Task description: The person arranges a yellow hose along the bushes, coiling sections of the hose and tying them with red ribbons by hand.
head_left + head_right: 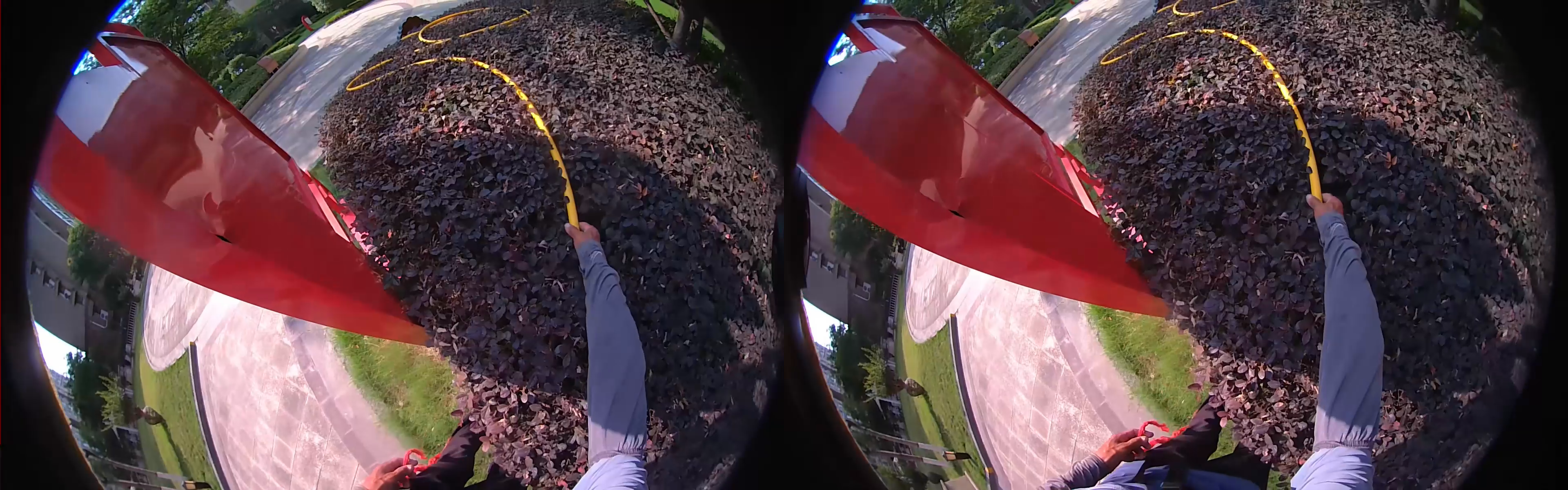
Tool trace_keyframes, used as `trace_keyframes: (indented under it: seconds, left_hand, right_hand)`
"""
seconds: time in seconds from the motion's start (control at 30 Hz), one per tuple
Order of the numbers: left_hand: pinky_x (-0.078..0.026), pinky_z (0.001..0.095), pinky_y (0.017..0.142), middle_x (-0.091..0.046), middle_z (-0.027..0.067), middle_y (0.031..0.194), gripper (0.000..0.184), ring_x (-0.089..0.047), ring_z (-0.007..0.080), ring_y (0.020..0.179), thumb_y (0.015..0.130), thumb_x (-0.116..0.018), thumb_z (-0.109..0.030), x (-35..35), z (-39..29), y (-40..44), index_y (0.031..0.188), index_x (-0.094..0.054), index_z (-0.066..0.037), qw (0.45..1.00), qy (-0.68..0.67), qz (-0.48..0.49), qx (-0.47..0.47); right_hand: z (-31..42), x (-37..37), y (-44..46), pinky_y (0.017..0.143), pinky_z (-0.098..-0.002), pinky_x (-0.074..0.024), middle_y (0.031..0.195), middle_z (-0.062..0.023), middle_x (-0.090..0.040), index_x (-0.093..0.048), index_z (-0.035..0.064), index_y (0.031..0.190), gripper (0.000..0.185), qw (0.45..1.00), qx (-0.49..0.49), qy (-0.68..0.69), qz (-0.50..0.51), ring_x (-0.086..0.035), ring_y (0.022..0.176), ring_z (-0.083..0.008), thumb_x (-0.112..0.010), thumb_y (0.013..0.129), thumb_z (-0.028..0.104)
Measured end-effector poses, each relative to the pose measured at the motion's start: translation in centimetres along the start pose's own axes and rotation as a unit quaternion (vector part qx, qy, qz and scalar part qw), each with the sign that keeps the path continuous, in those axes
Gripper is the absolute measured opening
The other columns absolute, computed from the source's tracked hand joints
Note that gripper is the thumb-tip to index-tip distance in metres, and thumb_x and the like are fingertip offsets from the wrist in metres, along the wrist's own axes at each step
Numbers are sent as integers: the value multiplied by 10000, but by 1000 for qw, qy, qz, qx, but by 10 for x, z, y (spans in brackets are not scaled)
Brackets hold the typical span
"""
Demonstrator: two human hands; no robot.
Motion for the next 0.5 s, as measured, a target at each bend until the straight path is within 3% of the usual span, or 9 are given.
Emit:
trace_keyframes:
  seconds: [0.03, 0.07, 0.1, 0.2, 0.23, 0.37, 0.43, 0.47, 0.5]
  left_hand:
    - [-411, 182, 587, -614, 3, 919, 394, -530, 54, 693, 909, -571, -304, -4, -9, 0, 1223, -548, -68, 1000, 19, 6, -9]
    - [-419, 185, 599, -611, 0, 918, 400, -536, 58, 696, 907, -574, -308, -9, -20, 0, 1225, -545, -68, 999, 38, 14, -20]
    - [-432, 188, 620, -606, 1, 920, 414, -548, 66, 706, 906, -575, -323, -16, -35, 1, 1226, -540, -63, 998, 53, 27, -30]
    - [-428, 216, 622, -620, 30, 865, 397, -565, 94, 714, 886, -561, -373, -15, -60, 38, 1092, -580, -34, 988, 103, 63, -99]
    - [-421, 202, 610, -611, 24, 929, 420, -562, 81, 748, 904, -550, -373, -25, -79, 45, 1156, -550, -37, 984, 112, 82, -109]
    - [-388, 199, 577, -606, 31, 1020, 499, -578, 85, 849, 928, -490, -446, -99, -183, 66, 1224, -489, -44, 971, 66, 158, -166]
    - [-383, 221, 564, -618, 48, 998, 592, -588, 115, 842, 873, -514, -547, -136, -226, 95, 1218, -474, -67, 965, 14, 207, -158]
    - [-385, 238, 554, -625, 62, 977, 675, -591, 135, 803, 821, -550, -616, -155, -243, 114, 1225, -459, -83, 959, -14, 244, -141]
    - [-390, 249, 526, -628, 70, 948, 683, -602, 156, 768, 802, -569, -626, -172, -255, 137, 1209, -452, -90, 964, -39, 237, -113]
  right_hand:
    - [11, 9, -7, 652, -319, -461, 742, -94, -638, -651, -16, 907, 358, 998, -36, -31, 43, -601, 659, -184, -686, 797, 323]
    - [28, 23, -25, 629, -290, -461, 714, -70, -634, -649, -8, 872, 308, 972, -122, 152, 130, -592, 616, -152, -668, 813, 293]
    - [52, 43, -47, 578, -259, -461, 692, -54, -626, -636, -7, 857, 250, 978, -111, 124, 123, -582, 581, -119, -655, 823, 240]
    - [85, 89, -131, 632, -262, -505, 739, -70, -622, -604, -16, 915, 221, 914, -153, 282, 250, -618, 659, -140, -622, 844, 192]
    - [99, 109, -171, 648, -273, -510, 757, -84, -630, -597, -18, 921, 216, 892, -177, 307, 280, -625, 684, -149, -620, 841, 182]
    - [100, 191, -347, 703, -297, -502, 804, -128, -651, -584, -44, 931, 260, 853, -185, 267, 409, -637, 716, -179, -651, 811, 177]
    - [84, 236, -436, 707, -263, -482, 801, -70, -658, -591, -12, 947, 265, 808, -296, 276, 427, -631, 730, -139, -671, 821, 207]
    - [114, 268, -461, 715, -262, -484, 819, -67, -656, -587, -12, 963, 256, 831, -301, 138, 447, -629, 774, -128, -661, 828, 194]
    - [71, 279, -520, 712, -275, -490, 836, -108, -657, -577, 5, 1003, 335, 799, -332, 290, 409, -634, 792, -156, -699, 791, 234]
Point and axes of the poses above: each hand's wrist, its own y-axis towards the middle knuckle, its own x-axis out of the back of the hand, z = x × y, the point moved 1 cm from there along y, towards the middle knuckle
